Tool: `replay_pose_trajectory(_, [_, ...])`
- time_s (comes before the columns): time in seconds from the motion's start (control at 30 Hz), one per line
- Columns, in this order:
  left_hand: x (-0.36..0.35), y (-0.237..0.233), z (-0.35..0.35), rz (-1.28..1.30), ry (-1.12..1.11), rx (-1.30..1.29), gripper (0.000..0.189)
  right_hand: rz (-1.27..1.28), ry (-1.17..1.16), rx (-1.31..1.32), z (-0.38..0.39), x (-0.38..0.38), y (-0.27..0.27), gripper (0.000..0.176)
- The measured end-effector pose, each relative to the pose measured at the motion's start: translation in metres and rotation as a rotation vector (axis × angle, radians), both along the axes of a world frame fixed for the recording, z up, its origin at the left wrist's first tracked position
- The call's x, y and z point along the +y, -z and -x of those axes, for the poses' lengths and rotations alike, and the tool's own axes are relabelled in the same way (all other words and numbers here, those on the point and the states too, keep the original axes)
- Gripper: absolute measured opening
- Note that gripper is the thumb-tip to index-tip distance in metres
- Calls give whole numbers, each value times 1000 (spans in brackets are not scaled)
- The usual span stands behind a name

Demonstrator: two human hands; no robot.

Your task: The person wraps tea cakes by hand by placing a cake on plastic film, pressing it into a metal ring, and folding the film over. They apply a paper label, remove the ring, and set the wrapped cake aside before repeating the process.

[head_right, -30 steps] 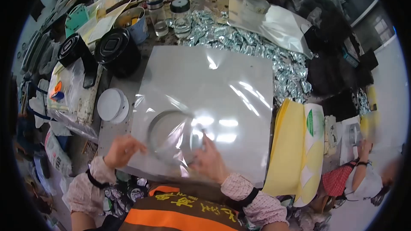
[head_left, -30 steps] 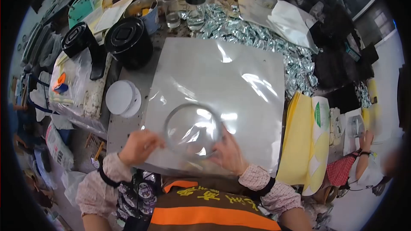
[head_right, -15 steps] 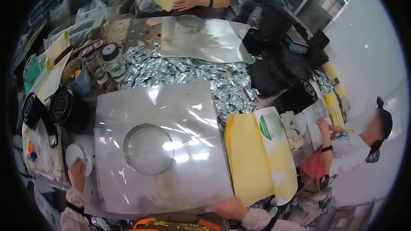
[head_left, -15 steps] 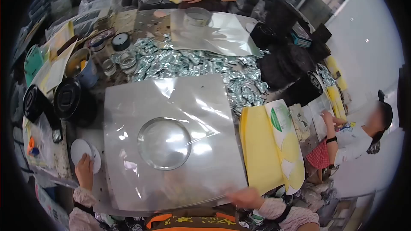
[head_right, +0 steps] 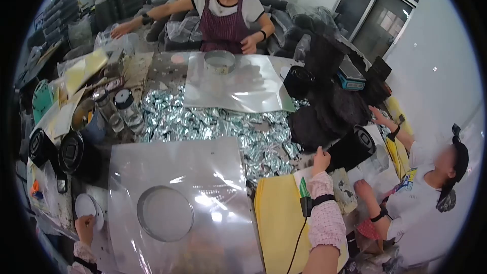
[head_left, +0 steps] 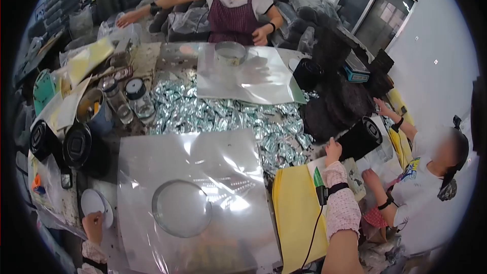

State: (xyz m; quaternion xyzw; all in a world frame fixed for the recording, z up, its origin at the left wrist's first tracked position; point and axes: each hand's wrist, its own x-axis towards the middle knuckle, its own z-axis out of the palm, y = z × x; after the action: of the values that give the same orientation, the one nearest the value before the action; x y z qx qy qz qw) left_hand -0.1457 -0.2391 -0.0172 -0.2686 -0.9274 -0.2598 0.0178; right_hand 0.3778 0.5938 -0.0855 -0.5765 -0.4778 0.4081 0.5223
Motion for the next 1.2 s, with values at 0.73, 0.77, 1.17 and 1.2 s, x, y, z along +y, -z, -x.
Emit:
replay_pose_trajectory(0.73, [-7, 16, -7, -63, -151, -98, 11, 214, -81, 813, 40, 42, -34, 15])
replay_pose_trajectory(0.77, [-5, 14, -8, -46, -158, -115, 11, 253, -69, 722, 46, 32, -27, 12])
replay_pose_trajectory(1.17, [45, -27, -40, -261, -172, -99, 16, 0, -413, -228, 140, -166, -54, 52])
replay_pose_trajectory(1.2, [84, -43, -68, -470, 46, 54, 18, -45, -467, -191, 136, -167, -53, 48])
